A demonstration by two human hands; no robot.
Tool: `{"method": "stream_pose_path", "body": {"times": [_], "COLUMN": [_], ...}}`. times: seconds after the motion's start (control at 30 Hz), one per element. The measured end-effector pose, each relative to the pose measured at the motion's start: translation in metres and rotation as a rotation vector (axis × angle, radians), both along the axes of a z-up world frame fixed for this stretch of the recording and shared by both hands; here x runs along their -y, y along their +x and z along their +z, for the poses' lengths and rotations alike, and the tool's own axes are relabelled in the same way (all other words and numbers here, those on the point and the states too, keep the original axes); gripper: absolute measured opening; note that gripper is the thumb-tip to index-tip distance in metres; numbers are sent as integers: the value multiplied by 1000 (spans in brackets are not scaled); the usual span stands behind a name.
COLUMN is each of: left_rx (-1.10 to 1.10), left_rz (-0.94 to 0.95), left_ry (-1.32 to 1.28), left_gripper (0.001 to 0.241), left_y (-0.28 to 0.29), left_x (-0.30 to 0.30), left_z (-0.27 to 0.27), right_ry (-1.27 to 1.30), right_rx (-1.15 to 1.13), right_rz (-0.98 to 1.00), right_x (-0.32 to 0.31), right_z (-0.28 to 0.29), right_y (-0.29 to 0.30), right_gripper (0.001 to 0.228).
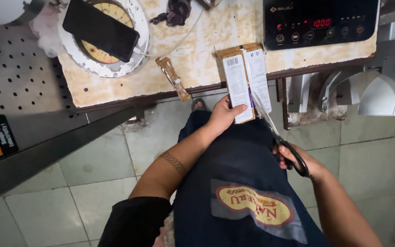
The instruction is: Opening chocolate packages with scissors and breaking the bars into pieces for melting.
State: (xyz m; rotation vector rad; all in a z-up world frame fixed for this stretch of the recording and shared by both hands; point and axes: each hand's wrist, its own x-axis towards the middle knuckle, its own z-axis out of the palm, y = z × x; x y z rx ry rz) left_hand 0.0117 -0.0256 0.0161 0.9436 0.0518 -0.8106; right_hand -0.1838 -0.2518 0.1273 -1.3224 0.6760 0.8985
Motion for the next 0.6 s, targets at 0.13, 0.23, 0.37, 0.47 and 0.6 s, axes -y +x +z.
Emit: {"method": "stream_pose_path", "body": {"times": [0.13, 0.23, 0.37, 0.47, 0.6], "left_rx": [70, 106, 144, 102, 123], "left_rz": [-9, -2, -19, -28, -7], "left_ry": [95, 122, 160, 170, 141], "left_gripper": [33, 32, 30, 30, 31], "left_y": [-4, -7, -7, -10, -15], "left_x": [0, 0, 0, 0, -1], "left_z": [0, 2, 5, 2, 1], "right_ry": [-15, -71, -130, -79, -2], "right_rx": [31, 63, 134, 142, 186], "right_rz": [-46, -12, -33, -69, -98], "right_x": [-6, -10, -16, -15, -22], "right_z": [0, -2, -1, -18, -19], "right_y": [13, 27, 48, 56, 71], "right_gripper": [63, 65, 64, 63, 62]}}
